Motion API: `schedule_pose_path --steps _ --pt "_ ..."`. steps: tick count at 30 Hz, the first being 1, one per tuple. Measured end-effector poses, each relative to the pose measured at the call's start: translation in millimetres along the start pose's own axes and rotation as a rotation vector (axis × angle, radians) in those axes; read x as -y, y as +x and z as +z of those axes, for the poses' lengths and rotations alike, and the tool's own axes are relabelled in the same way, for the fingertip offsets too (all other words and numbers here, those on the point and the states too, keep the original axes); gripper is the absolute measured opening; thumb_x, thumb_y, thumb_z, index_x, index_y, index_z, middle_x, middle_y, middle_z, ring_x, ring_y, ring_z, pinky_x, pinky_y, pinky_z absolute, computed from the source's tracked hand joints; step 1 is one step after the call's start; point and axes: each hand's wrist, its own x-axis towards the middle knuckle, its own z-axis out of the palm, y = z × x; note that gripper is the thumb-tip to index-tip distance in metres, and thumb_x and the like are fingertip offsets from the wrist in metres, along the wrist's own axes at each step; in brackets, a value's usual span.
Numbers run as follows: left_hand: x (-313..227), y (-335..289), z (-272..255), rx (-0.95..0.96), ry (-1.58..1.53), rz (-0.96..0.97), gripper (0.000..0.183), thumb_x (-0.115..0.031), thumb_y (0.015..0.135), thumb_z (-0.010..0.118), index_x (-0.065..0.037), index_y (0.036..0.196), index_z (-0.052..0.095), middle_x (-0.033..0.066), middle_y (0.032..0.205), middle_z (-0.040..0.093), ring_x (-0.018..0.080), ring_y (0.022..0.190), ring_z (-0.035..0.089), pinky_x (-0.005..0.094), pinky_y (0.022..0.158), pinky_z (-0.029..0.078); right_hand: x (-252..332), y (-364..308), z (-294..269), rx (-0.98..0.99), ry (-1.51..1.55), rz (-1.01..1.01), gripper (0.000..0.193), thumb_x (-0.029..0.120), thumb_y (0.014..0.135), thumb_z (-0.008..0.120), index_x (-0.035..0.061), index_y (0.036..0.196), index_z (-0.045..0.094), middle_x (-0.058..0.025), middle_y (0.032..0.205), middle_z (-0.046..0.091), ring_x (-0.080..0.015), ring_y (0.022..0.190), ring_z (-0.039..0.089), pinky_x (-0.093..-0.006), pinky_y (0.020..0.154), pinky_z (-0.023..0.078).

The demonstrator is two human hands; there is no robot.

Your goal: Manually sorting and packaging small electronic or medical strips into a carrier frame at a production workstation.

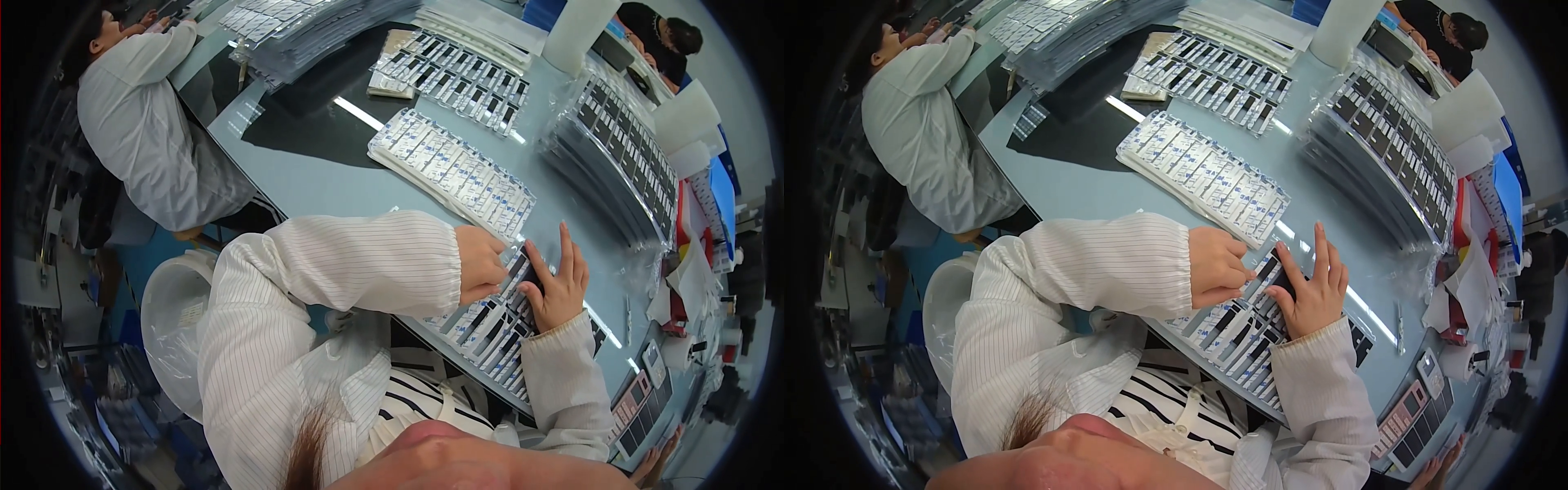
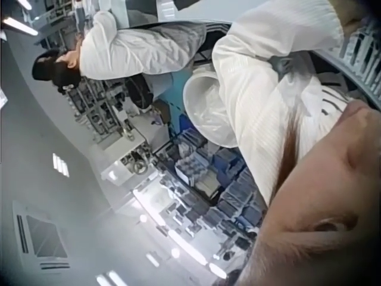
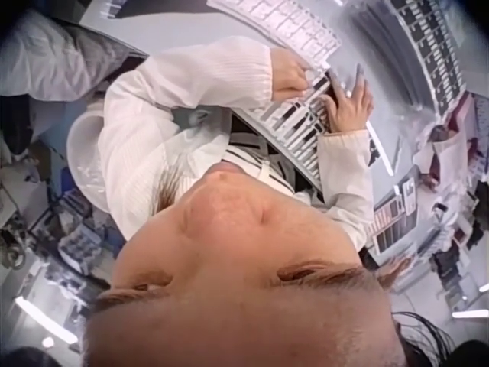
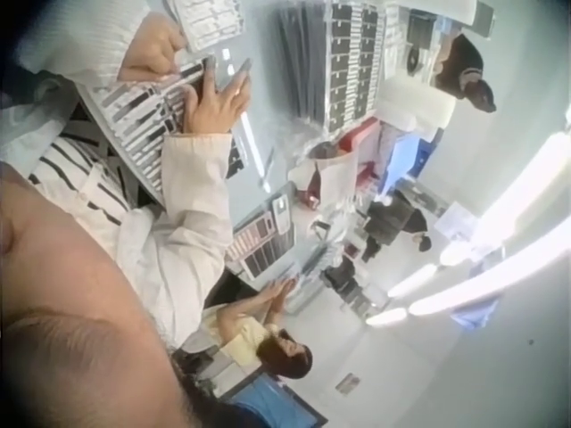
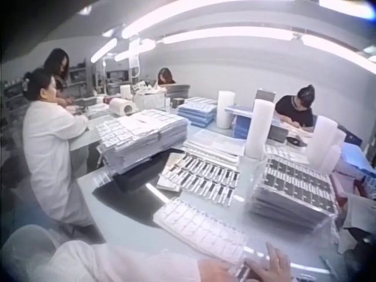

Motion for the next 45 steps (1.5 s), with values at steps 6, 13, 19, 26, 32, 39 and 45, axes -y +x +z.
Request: schedule_pose_path --steps 6,13,19,26,32,39,45 --pt "15.0 2.8 19.5 0.067 -0.028 -0.040 0.026 -0.025 0.097 0.058 -0.002 0.090 0.069 0.0170 0.094 0.067 0.0331 0.090 0.063 0.0423 0.083 0.053 0.7 -4.4 -1.6 0.028 -0.004 0.020 0.064 0.065 0.093 0.046 0.0261 0.143 0.058 -0.0177 0.164 0.025 -0.0381 0.143 0.032 -0.0503 0.115 0.023" --pt "19.1 5.3 27.8 -0.171 0.024 0.165 0.016 -0.014 0.087 0.069 -0.002 0.077 0.069 0.0106 0.077 0.071 0.0247 0.073 0.063 0.0376 0.068 0.054 5.2 -22.3 -3.3 0.022 -0.019 -0.005 0.074 0.072 0.094 0.039 0.0217 0.145 0.056 -0.0208 0.163 0.025 -0.0398 0.142 0.033 -0.0519 0.113 0.027" --pt "19.8 5.9 27.1 -0.165 0.028 0.181 0.013 -0.013 0.087 0.069 -0.001 0.082 0.071 0.0110 0.079 0.072 0.0251 0.077 0.065 0.0382 0.069 0.055 13.3 -26.6 -5.4 -0.023 -0.122 -0.064 0.073 0.072 0.092 0.043 0.0200 0.140 0.060 -0.0221 0.160 0.030 -0.0411 0.140 0.036 -0.0520 0.113 0.027" --pt "23.6 2.8 27.0 -0.191 0.100 0.311 0.012 -0.014 0.084 0.071 -0.002 0.083 0.071 0.0094 0.087 0.073 0.0243 0.082 0.066 0.0376 0.072 0.057 20.7 -30.7 -0.3 -0.012 0.004 -0.097 0.071 0.070 0.089 0.050 0.0197 0.138 0.062 -0.0158 0.163 0.029 -0.0416 0.144 0.031 -0.0559 0.115 0.025" --pt "7.6 -12.9 37.6 -0.232 0.257 0.352 0.015 -0.016 0.084 0.073 -0.002 0.089 0.072 0.0090 0.101 0.075 0.0234 0.090 0.066 0.0367 0.075 0.056 20.3 -25.8 -4.5 0.046 0.056 -0.134 0.077 0.061 0.086 0.061 0.0183 0.148 0.050 -0.0112 0.164 0.029 -0.0361 0.149 0.028 -0.0556 0.119 0.021" --pt "-0.2 -17.0 44.3 -0.114 0.317 0.206 0.014 -0.018 0.085 0.072 -0.005 0.079 0.068 0.0088 0.105 0.075 0.0222 0.098 0.064 0.0367 0.080 0.055 20.2 -27.2 6.3 0.217 0.162 -0.151 0.088 0.060 0.089 0.058 0.0123 0.158 0.031 -0.0074 0.166 0.026 -0.0277 0.154 0.021 -0.0536 0.123 0.016" --pt "-6.9 -20.4 55.7 -0.132 0.447 0.194 0.016 -0.020 0.085 0.071 -0.005 0.079 0.069 0.0070 0.107 0.072 0.0233 0.101 0.063 0.0368 0.080 0.055 20.3 -35.2 5.2 0.308 0.205 -0.197 0.083 0.047 0.090 0.062 0.0172 0.159 0.029 -0.0103 0.168 0.020 -0.0273 0.155 0.019 -0.0547 0.122 0.015"
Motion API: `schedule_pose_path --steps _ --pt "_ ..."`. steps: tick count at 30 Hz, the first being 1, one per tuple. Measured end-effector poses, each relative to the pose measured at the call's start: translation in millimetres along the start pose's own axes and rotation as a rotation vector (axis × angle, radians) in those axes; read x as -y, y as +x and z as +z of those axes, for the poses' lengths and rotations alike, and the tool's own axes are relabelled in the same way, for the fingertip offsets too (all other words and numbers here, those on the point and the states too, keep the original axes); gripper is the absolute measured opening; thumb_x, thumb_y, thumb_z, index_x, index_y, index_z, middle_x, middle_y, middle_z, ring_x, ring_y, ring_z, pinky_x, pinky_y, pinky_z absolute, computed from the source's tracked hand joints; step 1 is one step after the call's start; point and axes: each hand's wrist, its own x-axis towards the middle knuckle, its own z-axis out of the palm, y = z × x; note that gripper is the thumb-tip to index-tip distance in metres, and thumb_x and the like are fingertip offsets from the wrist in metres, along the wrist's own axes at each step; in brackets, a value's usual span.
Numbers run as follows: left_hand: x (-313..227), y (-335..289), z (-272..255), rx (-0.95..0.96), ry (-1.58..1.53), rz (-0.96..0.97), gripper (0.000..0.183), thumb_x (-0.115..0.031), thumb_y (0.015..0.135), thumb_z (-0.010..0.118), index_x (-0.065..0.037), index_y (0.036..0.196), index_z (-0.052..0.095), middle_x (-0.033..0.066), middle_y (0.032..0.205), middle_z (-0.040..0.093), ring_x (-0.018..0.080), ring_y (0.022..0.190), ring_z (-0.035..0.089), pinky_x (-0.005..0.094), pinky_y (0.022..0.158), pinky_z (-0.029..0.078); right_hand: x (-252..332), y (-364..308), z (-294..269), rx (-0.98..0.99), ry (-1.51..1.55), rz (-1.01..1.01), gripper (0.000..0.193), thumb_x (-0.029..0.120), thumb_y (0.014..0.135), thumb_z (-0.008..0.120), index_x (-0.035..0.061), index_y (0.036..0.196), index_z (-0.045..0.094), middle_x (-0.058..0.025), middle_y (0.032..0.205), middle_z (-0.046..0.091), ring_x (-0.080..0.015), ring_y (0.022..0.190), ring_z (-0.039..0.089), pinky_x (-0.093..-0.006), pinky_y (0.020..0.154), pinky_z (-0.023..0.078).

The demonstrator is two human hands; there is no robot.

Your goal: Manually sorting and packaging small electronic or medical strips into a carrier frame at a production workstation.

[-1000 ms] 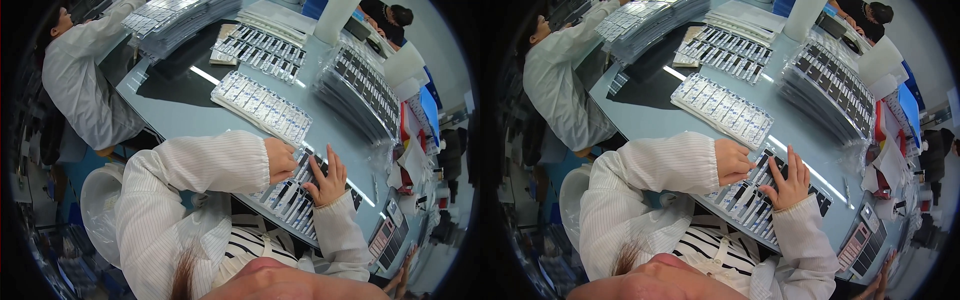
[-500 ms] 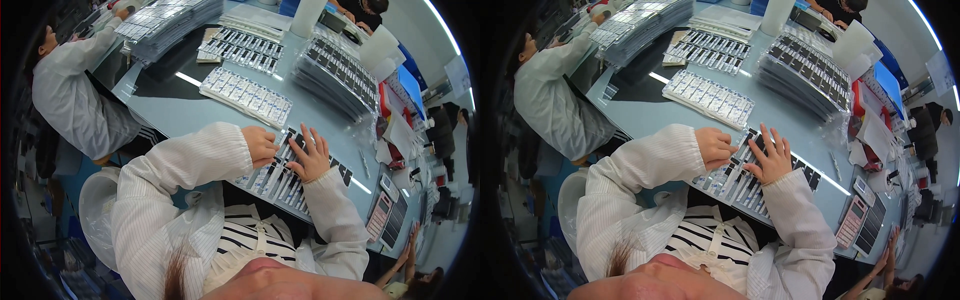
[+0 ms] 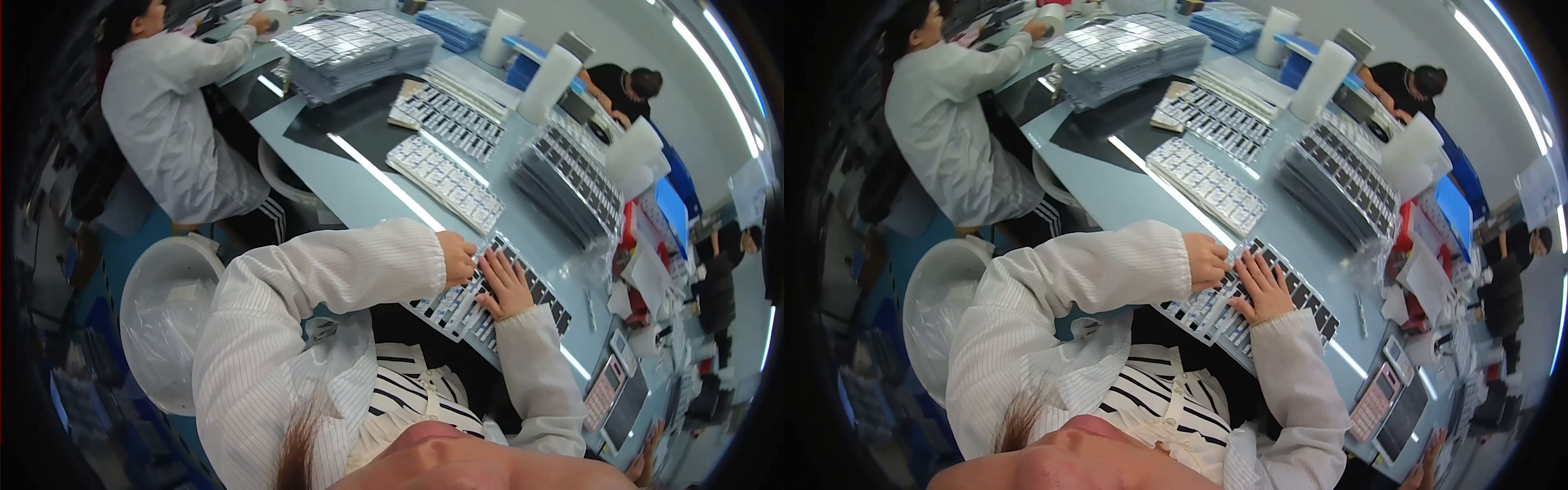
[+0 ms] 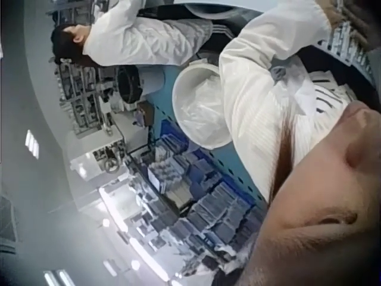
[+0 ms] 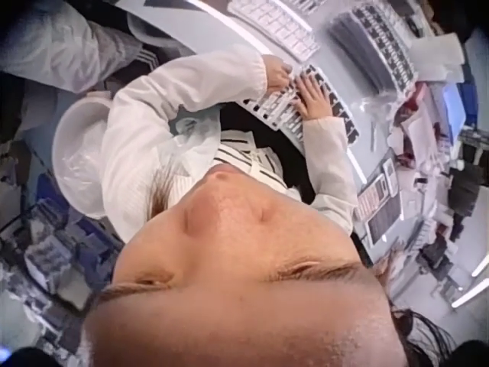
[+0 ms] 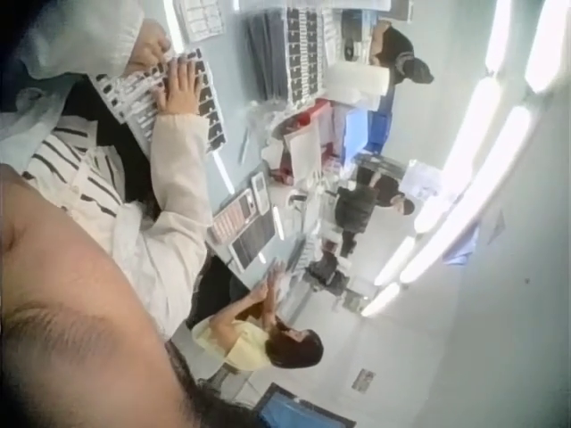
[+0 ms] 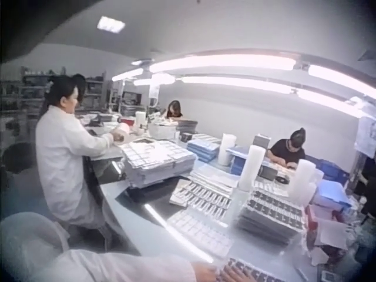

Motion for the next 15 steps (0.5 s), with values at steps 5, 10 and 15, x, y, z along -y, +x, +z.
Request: schedule_pose_path --steps 5,10,15 --pt "-2.3 -7.3 17.6 -0.090 -0.114 -0.118 0.021 -0.026 0.090 0.064 -0.008 0.080 0.069 0.0048 0.084 0.071 0.0239 0.101 0.062 0.0397 0.081 0.055 2.4 0.5 -4.3 -0.015 -0.058 0.005 0.085 0.049 0.089 0.062 0.0169 0.160 0.028 -0.0093 0.167 0.021 -0.0279 0.155 0.018 -0.0565 0.122 0.012" --pt "-3.3 -9.8 20.4 -0.193 -0.250 -0.199 0.019 -0.023 0.090 0.065 -0.006 0.082 0.068 0.0085 0.084 0.071 0.0268 0.103 0.062 0.0402 0.085 0.054 -2.2 4.3 -1.7 -0.008 -0.027 -0.005 0.085 0.055 0.090 0.056 0.0143 0.160 0.027 -0.0117 0.167 0.023 -0.0284 0.155 0.018 -0.0562 0.122 0.011" --pt "3.0 -12.9 23.9 -0.241 -0.344 -0.172 0.019 -0.023 0.089 0.067 -0.006 0.083 0.068 0.0078 0.085 0.071 0.0276 0.102 0.062 0.0393 0.086 0.053 -7.9 6.9 -5.5 -0.142 -0.040 -0.021 0.093 0.060 0.088 0.057 0.0116 0.160 0.025 -0.0091 0.167 0.022 -0.0261 0.155 0.018 -0.0551 0.123 0.011"
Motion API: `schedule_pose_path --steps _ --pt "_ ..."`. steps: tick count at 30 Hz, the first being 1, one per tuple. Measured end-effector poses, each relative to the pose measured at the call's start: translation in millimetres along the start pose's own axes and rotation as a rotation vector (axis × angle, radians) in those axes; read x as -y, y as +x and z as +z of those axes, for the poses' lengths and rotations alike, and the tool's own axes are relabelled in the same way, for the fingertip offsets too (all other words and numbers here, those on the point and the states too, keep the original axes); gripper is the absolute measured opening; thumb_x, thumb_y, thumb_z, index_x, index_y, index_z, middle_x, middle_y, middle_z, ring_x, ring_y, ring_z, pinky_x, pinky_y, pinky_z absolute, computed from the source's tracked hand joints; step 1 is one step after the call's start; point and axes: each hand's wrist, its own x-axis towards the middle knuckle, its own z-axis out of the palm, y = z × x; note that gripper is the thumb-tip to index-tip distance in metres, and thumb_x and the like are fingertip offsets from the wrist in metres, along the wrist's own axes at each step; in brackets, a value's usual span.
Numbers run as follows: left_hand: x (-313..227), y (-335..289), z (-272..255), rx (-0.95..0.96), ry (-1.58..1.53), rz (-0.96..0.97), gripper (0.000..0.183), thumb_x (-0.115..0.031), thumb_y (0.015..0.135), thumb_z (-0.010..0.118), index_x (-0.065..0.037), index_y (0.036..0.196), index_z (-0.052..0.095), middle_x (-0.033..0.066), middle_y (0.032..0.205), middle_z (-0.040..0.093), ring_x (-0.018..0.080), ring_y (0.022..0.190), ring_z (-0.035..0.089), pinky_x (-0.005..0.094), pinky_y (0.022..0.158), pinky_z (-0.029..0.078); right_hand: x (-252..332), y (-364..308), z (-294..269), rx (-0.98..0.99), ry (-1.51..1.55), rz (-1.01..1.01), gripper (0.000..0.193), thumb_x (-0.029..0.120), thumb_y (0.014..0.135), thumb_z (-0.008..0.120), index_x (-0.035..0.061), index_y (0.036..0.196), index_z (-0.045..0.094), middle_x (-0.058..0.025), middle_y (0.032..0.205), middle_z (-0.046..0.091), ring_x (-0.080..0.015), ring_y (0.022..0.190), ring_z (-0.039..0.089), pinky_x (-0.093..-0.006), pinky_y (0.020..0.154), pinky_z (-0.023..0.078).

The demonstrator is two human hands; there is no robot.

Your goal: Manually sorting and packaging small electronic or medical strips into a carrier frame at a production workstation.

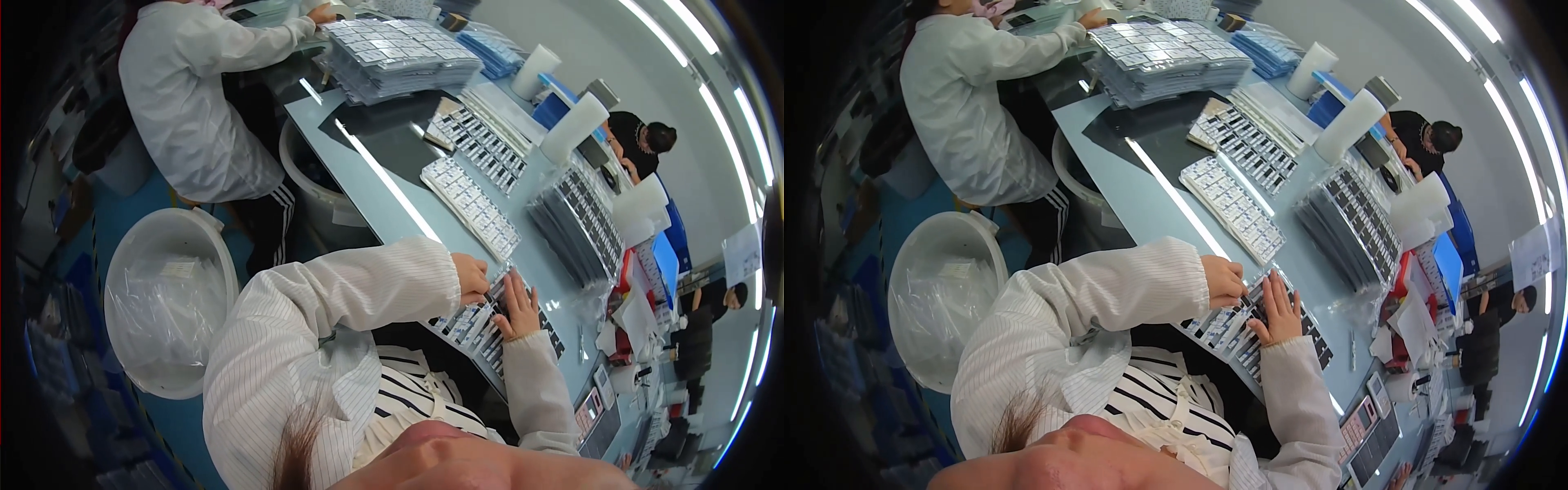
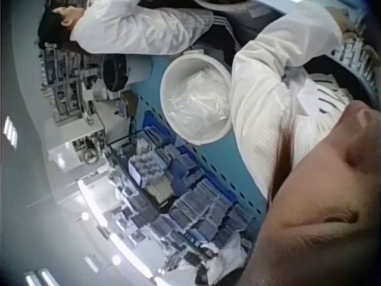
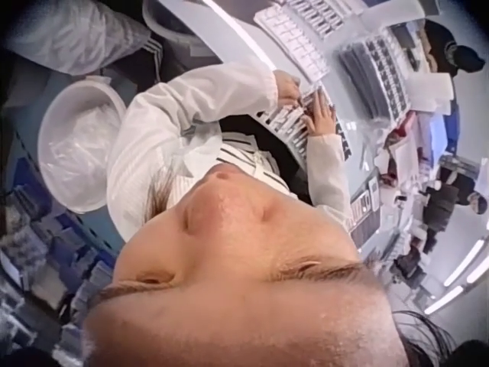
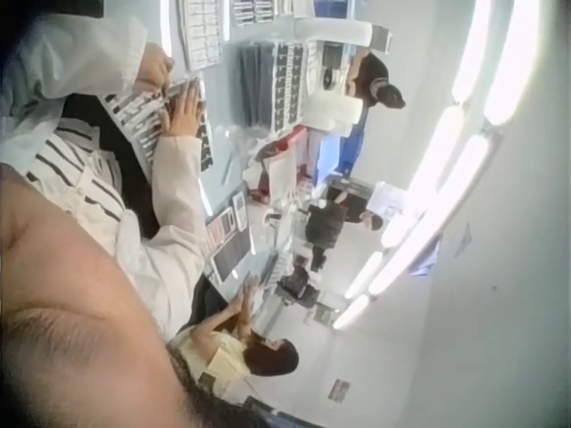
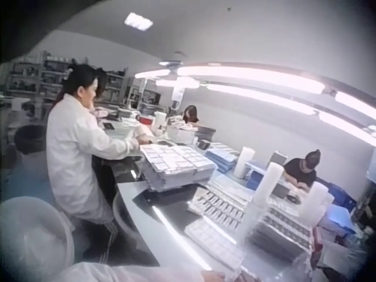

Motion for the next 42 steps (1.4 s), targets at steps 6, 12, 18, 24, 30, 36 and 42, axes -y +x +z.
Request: schedule_pose_path --steps 6,12,18,24,30,36,42 --pt "-3.0 2.6 -4.8 -0.003 -0.037 -0.010 0.019 -0.023 0.090 0.068 -0.004 0.086 0.069 0.0079 0.096 0.072 0.0287 0.100 0.063 0.0380 0.089 0.053 5.8 0.9 -2.1 0.062 -0.019 0.031 0.090 0.061 0.090 0.053 0.0117 0.160 0.025 -0.0090 0.167 0.022 -0.0256 0.155 0.019 -0.0535 0.123 0.012" --pt "-12.6 -1.2 -14.1 -0.025 -0.069 -0.019 0.016 -0.017 0.088 0.072 -0.001 0.086 0.069 0.0117 0.116 0.072 0.0289 0.103 0.064 0.0383 0.090 0.054 8.5 0.0 -4.2 0.055 -0.071 0.028 0.093 0.064 0.088 0.053 0.0108 0.159 0.027 -0.0092 0.166 0.024 -0.0252 0.154 0.021 -0.0518 0.123 0.015" --pt "-28.6 -4.6 -27.1 -0.104 -0.034 0.110 0.012 -0.012 0.086 0.073 -0.001 0.087 0.069 0.0167 0.123 0.068 0.0309 0.106 0.065 0.0411 0.088 0.055 10.7 -4.7 -9.9 0.033 0.032 0.037 0.088 0.065 0.091 0.049 0.0100 0.158 0.030 -0.0104 0.165 0.026 -0.0266 0.153 0.023 -0.0520 0.123 0.017" --pt "-43.0 1.6 -55.9 -0.015 -0.208 0.118 0.011 -0.006 0.081 0.074 -0.001 0.087 0.067 0.0132 0.103 0.071 0.0316 0.096 0.067 0.0403 0.083 0.055 15.2 -0.5 -3.3 0.090 -0.020 0.031 0.076 0.062 0.100 0.035 0.0128 0.158 0.031 -0.0079 0.165 0.027 -0.0261 0.154 0.021 -0.0526 0.123 0.012" --pt "-47.8 9.2 -69.2 0.123 -0.231 0.076 0.011 -0.010 0.085 0.073 -0.005 0.082 0.065 0.0092 0.076 0.066 0.0283 0.078 0.067 0.0388 0.067 0.051 22.3 -1.2 -3.0 0.056 -0.005 -0.002 0.076 0.064 0.100 0.029 0.0169 0.159 0.029 -0.0053 0.167 0.024 -0.0244 0.154 0.019 -0.0537 0.124 0.010" --pt "-50.9 5.1 -75.6 0.202 -0.326 -0.258 0.008 -0.009 0.088 0.072 -0.006 0.082 0.067 0.0117 0.067 0.065 0.0290 0.059 0.064 0.0358 0.055 0.049 27.6 -3.7 -3.6 0.089 -0.055 -0.040 0.075 0.065 0.100 0.025 0.0193 0.160 0.027 -0.0001 0.167 0.022 -0.0207 0.155 0.017 -0.0535 0.125 0.007" --pt "-55.5 9.7 -81.8 0.135 -0.287 -0.410 0.008 -0.008 0.089 0.073 -0.002 0.084 0.069 0.0098 0.068 0.067 0.0212 0.054 0.063 0.0305 0.051 0.047 17.3 -2.7 -8.1 -0.023 0.055 -0.043 0.060 0.046 0.104 0.045 0.0121 0.153 0.041 -0.0088 0.162 0.035 -0.0255 0.150 0.031 -0.0515 0.123 0.019"
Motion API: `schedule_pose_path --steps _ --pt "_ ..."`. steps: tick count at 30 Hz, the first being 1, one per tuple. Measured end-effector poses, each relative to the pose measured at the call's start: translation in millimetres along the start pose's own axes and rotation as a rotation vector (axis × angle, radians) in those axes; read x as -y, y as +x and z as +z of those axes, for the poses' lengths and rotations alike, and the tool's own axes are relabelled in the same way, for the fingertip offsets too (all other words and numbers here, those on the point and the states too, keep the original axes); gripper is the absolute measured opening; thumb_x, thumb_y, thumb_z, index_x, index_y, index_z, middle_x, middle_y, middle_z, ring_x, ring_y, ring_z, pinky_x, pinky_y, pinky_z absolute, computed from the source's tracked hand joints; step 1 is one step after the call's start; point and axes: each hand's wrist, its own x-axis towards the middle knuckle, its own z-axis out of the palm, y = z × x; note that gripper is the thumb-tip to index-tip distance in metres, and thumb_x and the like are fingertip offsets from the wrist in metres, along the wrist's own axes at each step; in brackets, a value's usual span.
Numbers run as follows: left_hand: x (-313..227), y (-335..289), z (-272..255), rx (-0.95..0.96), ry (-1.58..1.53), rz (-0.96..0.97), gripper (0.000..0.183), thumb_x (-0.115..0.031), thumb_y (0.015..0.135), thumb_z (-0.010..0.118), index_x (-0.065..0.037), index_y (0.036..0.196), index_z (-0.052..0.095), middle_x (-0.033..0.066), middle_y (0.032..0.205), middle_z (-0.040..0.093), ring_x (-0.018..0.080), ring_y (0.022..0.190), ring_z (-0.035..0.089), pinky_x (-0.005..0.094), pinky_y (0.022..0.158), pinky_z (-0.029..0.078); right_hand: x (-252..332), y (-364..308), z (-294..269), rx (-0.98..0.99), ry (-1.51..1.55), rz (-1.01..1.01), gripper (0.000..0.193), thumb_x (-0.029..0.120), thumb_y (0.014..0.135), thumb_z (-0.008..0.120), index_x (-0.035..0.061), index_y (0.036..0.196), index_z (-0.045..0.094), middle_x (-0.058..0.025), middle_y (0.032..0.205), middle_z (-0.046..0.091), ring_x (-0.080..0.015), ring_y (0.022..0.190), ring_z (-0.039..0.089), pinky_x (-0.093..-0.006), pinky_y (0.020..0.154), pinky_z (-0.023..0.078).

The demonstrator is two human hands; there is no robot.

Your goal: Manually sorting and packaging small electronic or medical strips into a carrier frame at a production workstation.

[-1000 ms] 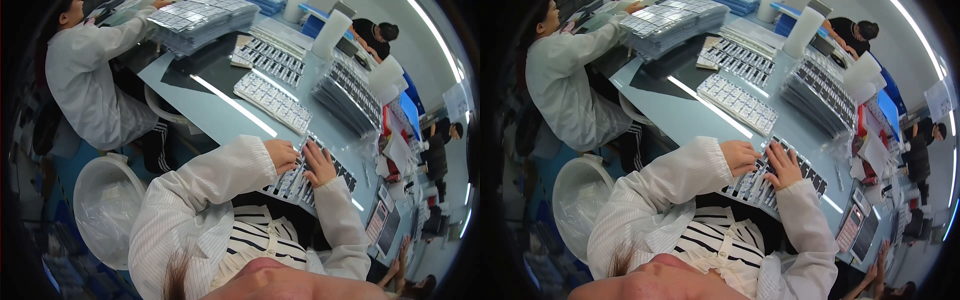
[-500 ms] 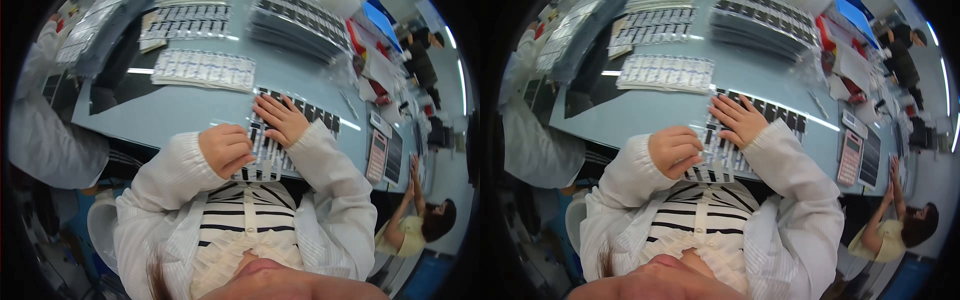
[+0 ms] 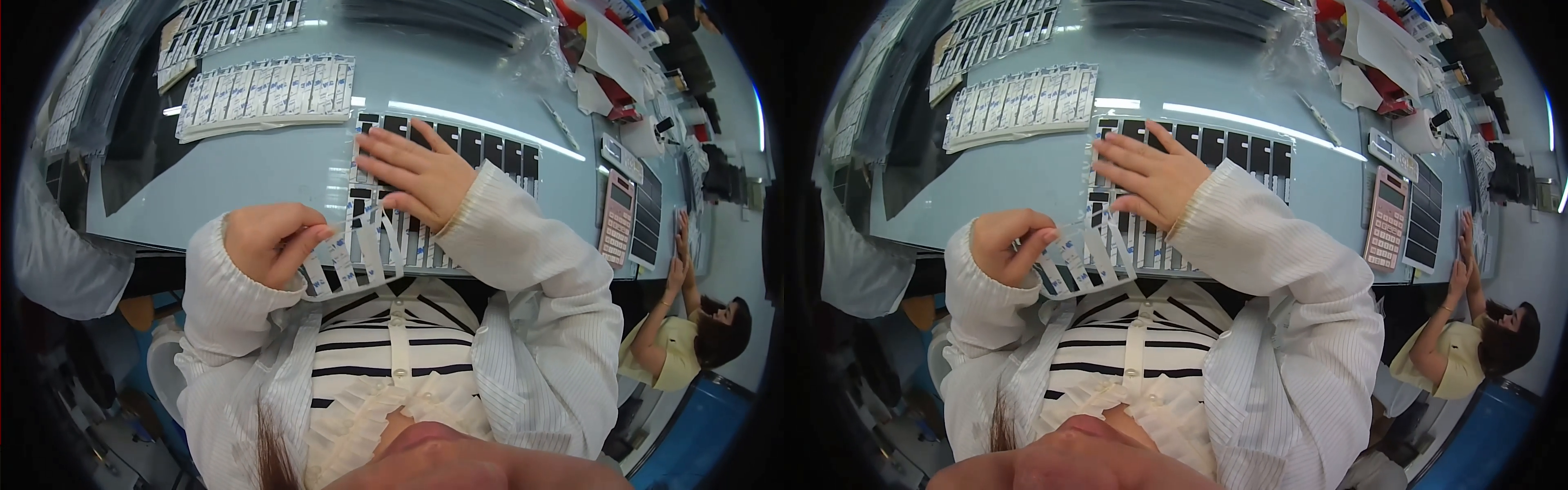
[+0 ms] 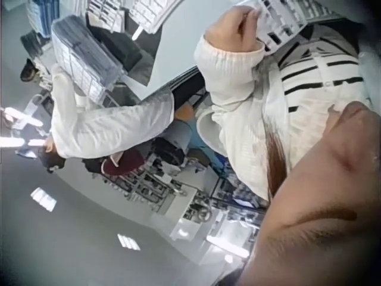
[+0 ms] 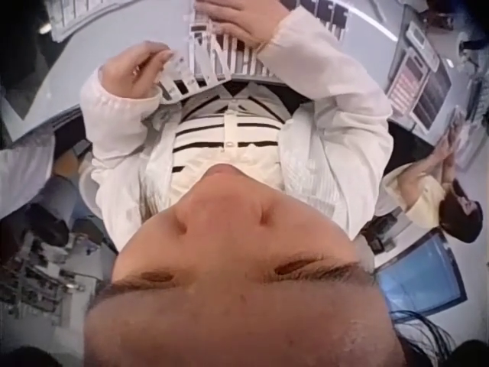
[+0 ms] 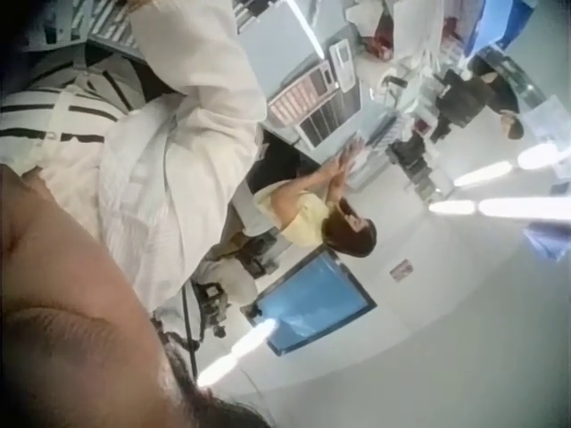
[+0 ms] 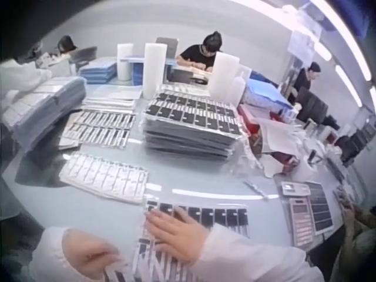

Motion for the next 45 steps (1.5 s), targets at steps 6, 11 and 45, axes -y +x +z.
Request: schedule_pose_path --steps 6,11,45 --pt "-25.9 33.1 -5.3 0.034 0.125 0.147 0.010 -0.010 0.086 0.077 -0.003 0.084 0.071 0.0095 0.069 0.067 0.0230 0.056 0.064 0.0314 0.051 0.049 14.9 -10.7 -68.0 -0.245 0.959 0.162 0.037 0.019 0.095 0.066 -0.0008 0.126 0.066 -0.0152 0.123 0.069 -0.0264 0.119 0.064 -0.0379 0.102 0.049" --pt "-24.7 59.3 3.2 0.090 0.072 0.242 0.013 -0.011 0.083 0.080 -0.004 0.091 0.073 0.0079 0.067 0.065 0.0197 0.057 0.062 0.0292 0.053 0.049 26.2 -23.2 -70.0 -0.133 1.305 0.514 0.016 0.010 0.089 0.076 -0.0019 0.098 0.072 -0.0057 0.087 0.071 -0.0118 0.075 0.066 -0.0240 0.071 0.052" --pt "8.0 68.7 -21.6 0.501 -0.583 0.029 0.015 -0.005 0.081 0.082 -0.002 0.095 0.078 0.0113 0.098 0.076 0.0116 0.074 0.065 0.0243 0.063 0.049 31.9 -14.3 -36.2 0.138 1.754 0.735 0.023 0.018 0.094 0.072 0.0008 0.110 0.072 -0.0057 0.097 0.072 -0.0109 0.086 0.067 -0.0255 0.077 0.054"
